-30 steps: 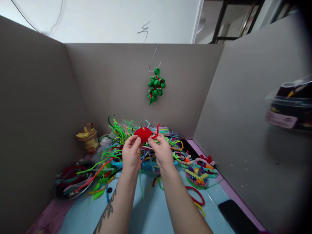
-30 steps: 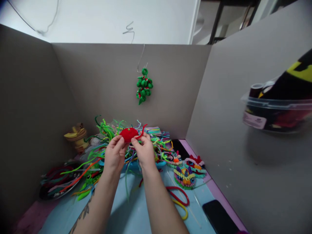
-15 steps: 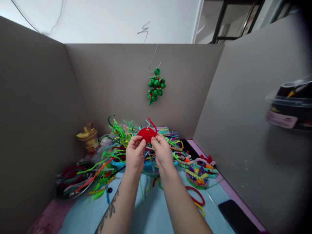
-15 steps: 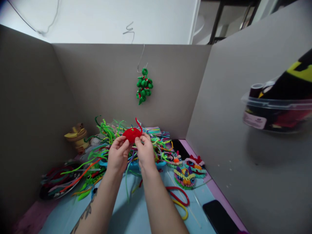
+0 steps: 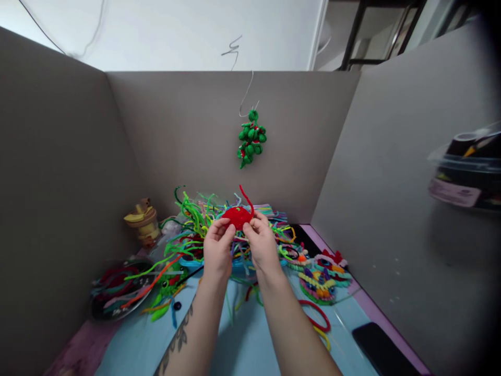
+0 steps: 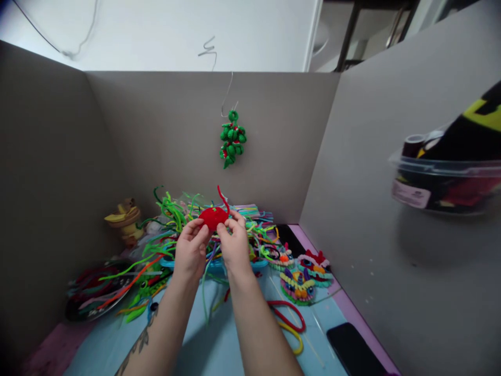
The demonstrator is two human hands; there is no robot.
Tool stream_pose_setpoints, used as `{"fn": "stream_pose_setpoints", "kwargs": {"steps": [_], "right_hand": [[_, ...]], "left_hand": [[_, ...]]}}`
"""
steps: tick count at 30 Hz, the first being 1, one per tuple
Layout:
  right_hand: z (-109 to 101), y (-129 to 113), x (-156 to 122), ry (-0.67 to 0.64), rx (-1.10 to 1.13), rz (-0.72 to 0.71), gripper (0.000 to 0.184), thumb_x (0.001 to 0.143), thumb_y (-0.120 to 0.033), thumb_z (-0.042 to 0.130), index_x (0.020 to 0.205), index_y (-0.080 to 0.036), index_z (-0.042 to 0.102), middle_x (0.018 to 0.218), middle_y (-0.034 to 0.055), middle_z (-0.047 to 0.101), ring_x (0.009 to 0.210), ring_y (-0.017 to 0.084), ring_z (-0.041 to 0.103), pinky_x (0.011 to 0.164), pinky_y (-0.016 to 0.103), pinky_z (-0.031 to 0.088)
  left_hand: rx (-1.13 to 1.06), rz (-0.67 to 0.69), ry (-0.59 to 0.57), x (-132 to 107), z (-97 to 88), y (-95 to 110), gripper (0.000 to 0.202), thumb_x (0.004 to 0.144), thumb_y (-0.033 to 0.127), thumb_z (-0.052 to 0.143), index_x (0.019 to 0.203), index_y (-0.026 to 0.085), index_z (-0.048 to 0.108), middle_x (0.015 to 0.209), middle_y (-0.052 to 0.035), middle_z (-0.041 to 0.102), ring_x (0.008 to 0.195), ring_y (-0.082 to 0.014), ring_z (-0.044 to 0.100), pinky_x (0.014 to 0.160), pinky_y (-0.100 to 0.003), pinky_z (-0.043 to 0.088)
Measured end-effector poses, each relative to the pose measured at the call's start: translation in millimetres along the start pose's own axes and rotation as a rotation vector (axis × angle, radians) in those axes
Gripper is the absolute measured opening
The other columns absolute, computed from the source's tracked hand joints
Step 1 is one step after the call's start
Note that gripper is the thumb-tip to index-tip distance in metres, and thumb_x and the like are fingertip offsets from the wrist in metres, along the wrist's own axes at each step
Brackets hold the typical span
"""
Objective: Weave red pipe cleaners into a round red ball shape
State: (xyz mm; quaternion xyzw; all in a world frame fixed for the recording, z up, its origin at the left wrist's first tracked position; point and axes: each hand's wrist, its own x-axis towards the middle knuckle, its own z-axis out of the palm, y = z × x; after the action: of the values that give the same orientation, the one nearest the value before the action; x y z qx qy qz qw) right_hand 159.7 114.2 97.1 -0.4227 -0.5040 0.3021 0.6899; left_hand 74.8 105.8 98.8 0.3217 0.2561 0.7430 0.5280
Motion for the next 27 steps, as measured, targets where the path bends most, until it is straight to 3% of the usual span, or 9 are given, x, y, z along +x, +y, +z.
{"fn": "stream_pose_setpoints", "kwargs": {"steps": [5,10,12,14,18,22,27], "right_hand": [[-1,3,1,0.033,0.012,-0.008,0.014,0.072,-0.032,0.064,0.067,-0.018,0.063,0.119,0.0095,0.053,0.114,0.023,0.049,0.097,0.035,0.036],[-2,9,4,0.072,0.172,0.081,0.027,0.079,-0.035,0.055,0.100,-0.020,0.059,0.106,0.0079,0.061,0.100,0.022,0.056,0.089,0.038,0.043],[-8,6,5,0.074,0.108,-0.005,0.032,0.080,-0.030,0.053,0.111,-0.022,0.056,0.118,0.0089,0.057,0.110,0.022,0.052,0.093,0.040,0.041],[-17,1,6,0.067,-0.078,-0.189,0.036,0.079,-0.025,0.055,0.115,-0.026,0.056,0.133,0.0081,0.046,0.123,0.023,0.042,0.100,0.042,0.035],[-34,-5,10,-0.092,-0.377,-0.419,0.016,0.080,-0.025,0.058,0.093,-0.028,0.067,0.134,0.0053,0.044,0.129,0.026,0.034,0.107,0.047,0.023],[-38,-3,13,-0.187,-0.416,-0.430,0.010,0.082,-0.022,0.054,0.082,-0.024,0.063,0.125,0.0068,0.050,0.122,0.025,0.041,0.104,0.045,0.028],[-34,-5,11,-0.192,-0.409,-0.451,0.010,0.082,-0.021,0.049,0.078,-0.023,0.059,0.104,0.0072,0.053,0.107,0.023,0.048,0.096,0.040,0.036]], "left_hand": [[-0.004,0.016,0.045,-4,5.2,1,0.040,0.055,0.023,0.081,0.085,0.018,0.055,0.075,-0.0006,0.069,0.070,-0.0120,0.066,0.072,-0.025,0.048],[-0.047,-0.063,0.051,0,1.2,4,0.039,0.057,0.023,0.080,0.085,0.018,0.054,0.075,-0.0004,0.070,0.066,-0.0112,0.066,0.070,-0.025,0.050],[-0.061,-0.104,0.026,1,-1.0,6,0.038,0.058,0.023,0.079,0.086,0.019,0.053,0.075,0.0001,0.070,0.064,-0.0115,0.066,0.071,-0.027,0.051],[-0.071,-0.135,0.000,3,-2.9,8,0.037,0.060,0.023,0.078,0.087,0.020,0.053,0.076,0.0006,0.070,0.064,-0.0121,0.067,0.073,-0.029,0.052],[-0.088,-0.141,-0.036,4,-5.1,12,0.036,0.062,0.025,0.077,0.089,0.021,0.053,0.082,0.0001,0.070,0.067,-0.0122,0.067,0.070,-0.028,0.052],[-0.095,-0.110,-0.059,4,-5.8,16,0.042,0.061,0.023,0.078,0.095,0.021,0.054,0.086,-0.0007,0.068,0.070,-0.0117,0.066,0.067,-0.025,0.052],[-0.072,-0.071,-0.092,5,-6.2,16,0.050,0.058,0.019,0.080,0.100,0.022,0.053,0.094,-0.0021,0.066,0.081,-0.0137,0.065,0.074,-0.026,0.051]]}}
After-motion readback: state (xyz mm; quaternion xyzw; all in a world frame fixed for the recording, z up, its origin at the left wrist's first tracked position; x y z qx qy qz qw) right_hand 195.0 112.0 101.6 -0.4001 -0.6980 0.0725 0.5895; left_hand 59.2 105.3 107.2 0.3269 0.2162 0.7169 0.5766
